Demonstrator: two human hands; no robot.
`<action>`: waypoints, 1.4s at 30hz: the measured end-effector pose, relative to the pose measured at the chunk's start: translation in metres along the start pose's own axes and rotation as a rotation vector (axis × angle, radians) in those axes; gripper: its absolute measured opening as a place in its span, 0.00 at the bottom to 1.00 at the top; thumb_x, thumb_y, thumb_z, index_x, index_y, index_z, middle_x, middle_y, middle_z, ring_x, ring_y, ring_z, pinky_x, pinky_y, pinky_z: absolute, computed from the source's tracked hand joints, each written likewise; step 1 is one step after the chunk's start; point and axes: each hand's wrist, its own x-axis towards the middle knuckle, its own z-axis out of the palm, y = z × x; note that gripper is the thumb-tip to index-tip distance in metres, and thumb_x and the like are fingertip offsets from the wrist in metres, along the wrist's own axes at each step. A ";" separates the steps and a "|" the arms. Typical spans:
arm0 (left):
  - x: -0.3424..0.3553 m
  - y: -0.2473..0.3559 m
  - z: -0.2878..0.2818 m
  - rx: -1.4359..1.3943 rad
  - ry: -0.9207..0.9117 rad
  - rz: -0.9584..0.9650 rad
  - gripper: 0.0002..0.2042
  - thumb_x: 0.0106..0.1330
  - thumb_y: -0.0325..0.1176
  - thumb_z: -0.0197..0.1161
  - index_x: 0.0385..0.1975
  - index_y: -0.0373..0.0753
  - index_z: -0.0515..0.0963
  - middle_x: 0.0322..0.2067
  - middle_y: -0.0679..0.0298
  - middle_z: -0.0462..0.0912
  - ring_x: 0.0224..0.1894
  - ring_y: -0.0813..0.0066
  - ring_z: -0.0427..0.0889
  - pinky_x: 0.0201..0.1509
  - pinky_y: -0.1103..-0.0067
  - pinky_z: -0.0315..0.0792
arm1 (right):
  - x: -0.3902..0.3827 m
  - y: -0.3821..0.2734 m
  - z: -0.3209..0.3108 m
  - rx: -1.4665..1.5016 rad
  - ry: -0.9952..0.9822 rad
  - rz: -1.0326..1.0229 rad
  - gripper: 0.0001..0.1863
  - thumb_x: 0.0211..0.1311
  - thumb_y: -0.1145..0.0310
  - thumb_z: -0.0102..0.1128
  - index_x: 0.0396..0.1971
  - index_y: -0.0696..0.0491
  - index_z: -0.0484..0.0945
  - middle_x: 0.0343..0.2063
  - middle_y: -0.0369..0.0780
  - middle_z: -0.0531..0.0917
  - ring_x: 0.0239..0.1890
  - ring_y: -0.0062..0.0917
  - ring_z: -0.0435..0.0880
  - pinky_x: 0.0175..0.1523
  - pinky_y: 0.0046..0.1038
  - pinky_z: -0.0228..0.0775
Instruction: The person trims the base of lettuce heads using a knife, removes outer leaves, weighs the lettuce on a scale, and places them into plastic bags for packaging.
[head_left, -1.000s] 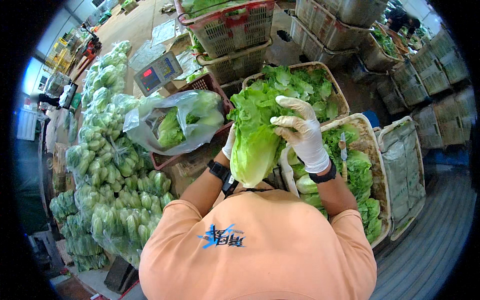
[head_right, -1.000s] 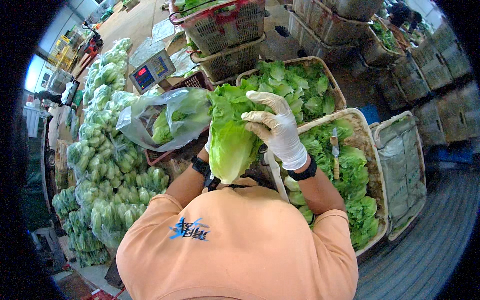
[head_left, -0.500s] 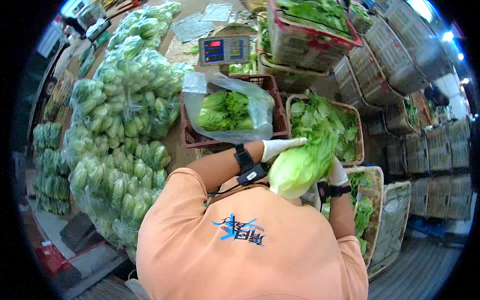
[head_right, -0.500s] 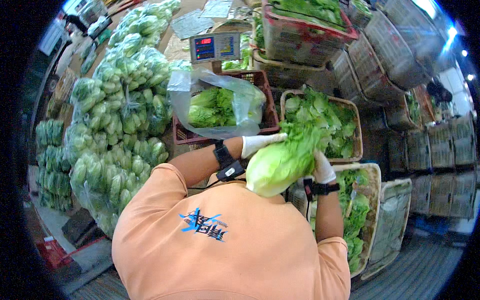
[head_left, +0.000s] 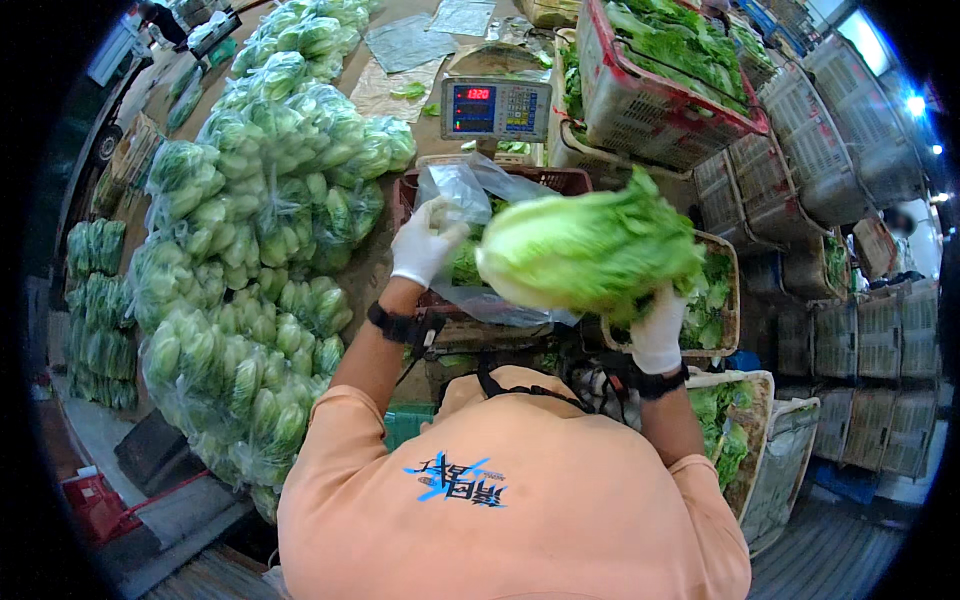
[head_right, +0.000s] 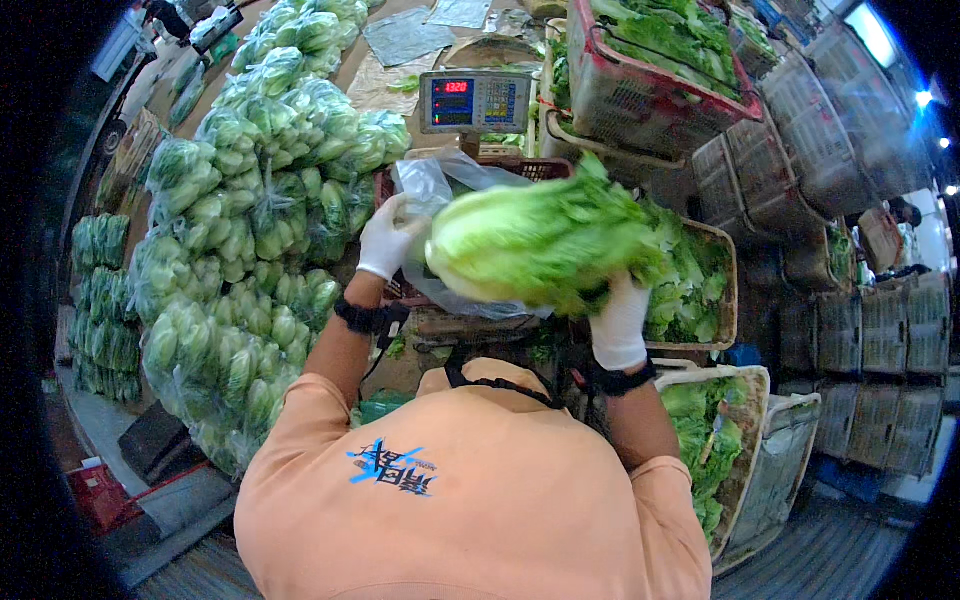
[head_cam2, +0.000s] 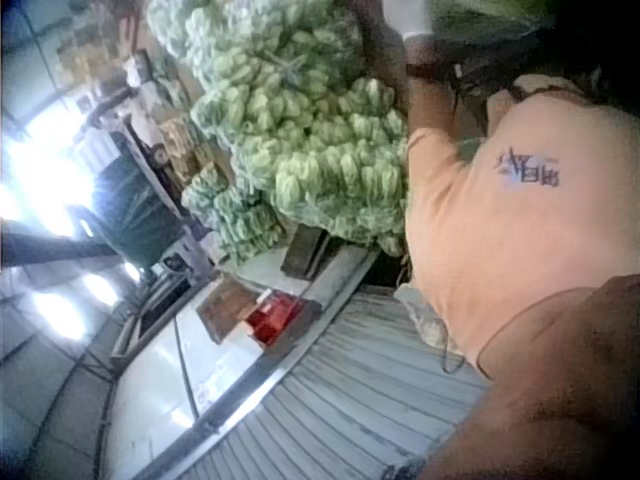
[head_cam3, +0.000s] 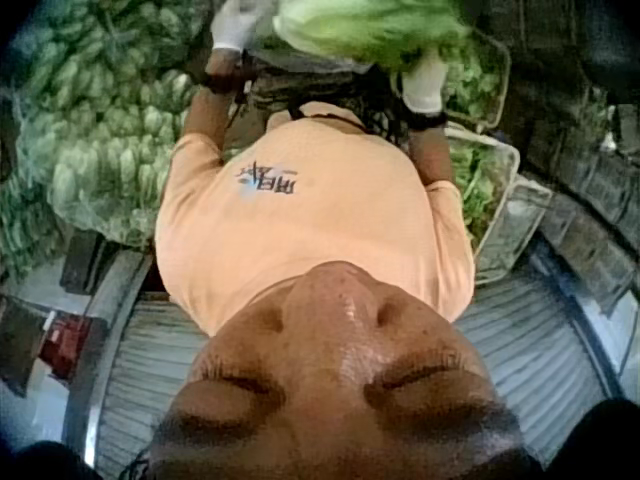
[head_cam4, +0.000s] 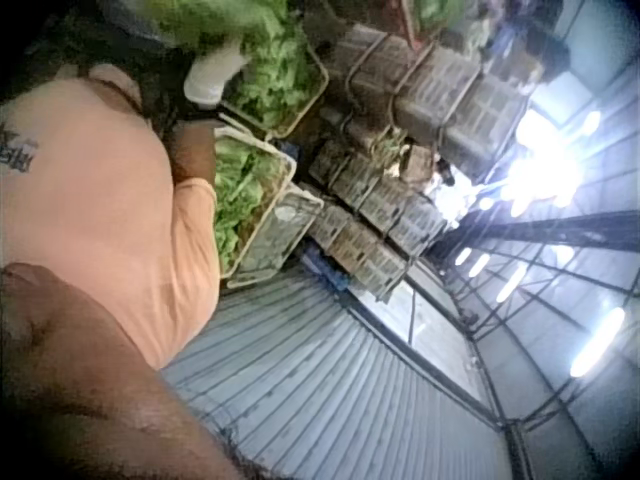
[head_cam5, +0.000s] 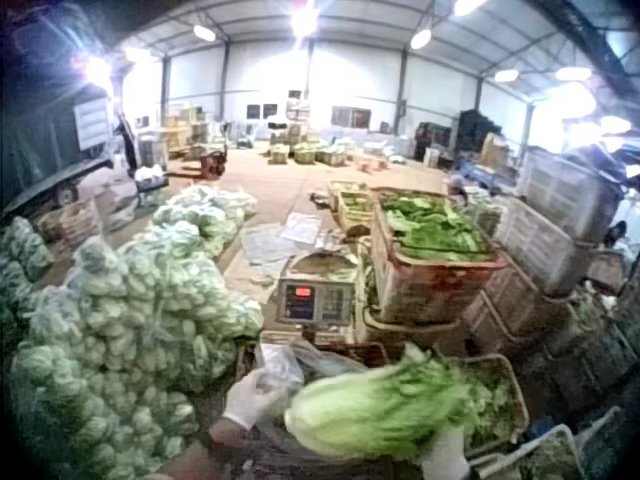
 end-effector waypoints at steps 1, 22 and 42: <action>0.016 -0.020 -0.003 -0.252 0.019 0.150 0.17 0.54 0.38 0.64 0.41 0.37 0.79 0.36 0.56 0.83 0.38 0.68 0.82 0.45 0.77 0.73 | 0.010 -0.019 0.027 0.298 0.003 0.115 0.18 0.58 0.72 0.60 0.49 0.54 0.70 0.45 0.38 0.76 0.47 0.25 0.74 0.53 0.29 0.68; -0.017 0.003 -0.062 -1.497 -0.293 0.016 0.42 0.50 0.46 0.65 0.62 0.31 0.56 0.59 0.48 0.63 0.46 0.60 0.78 0.48 0.72 0.74 | 0.090 0.105 0.240 -0.749 -0.578 0.338 0.33 0.55 0.51 0.58 0.56 0.56 0.65 0.48 0.51 0.75 0.41 0.43 0.80 0.43 0.36 0.75; -0.010 0.010 -0.071 -0.977 -0.132 -0.142 0.26 0.63 0.45 0.52 0.54 0.30 0.68 0.48 0.50 0.76 0.47 0.65 0.77 0.44 0.76 0.74 | 0.095 0.076 0.099 0.056 -0.887 0.062 0.22 0.66 0.60 0.49 0.56 0.56 0.69 0.58 0.45 0.70 0.63 0.31 0.63 0.66 0.30 0.52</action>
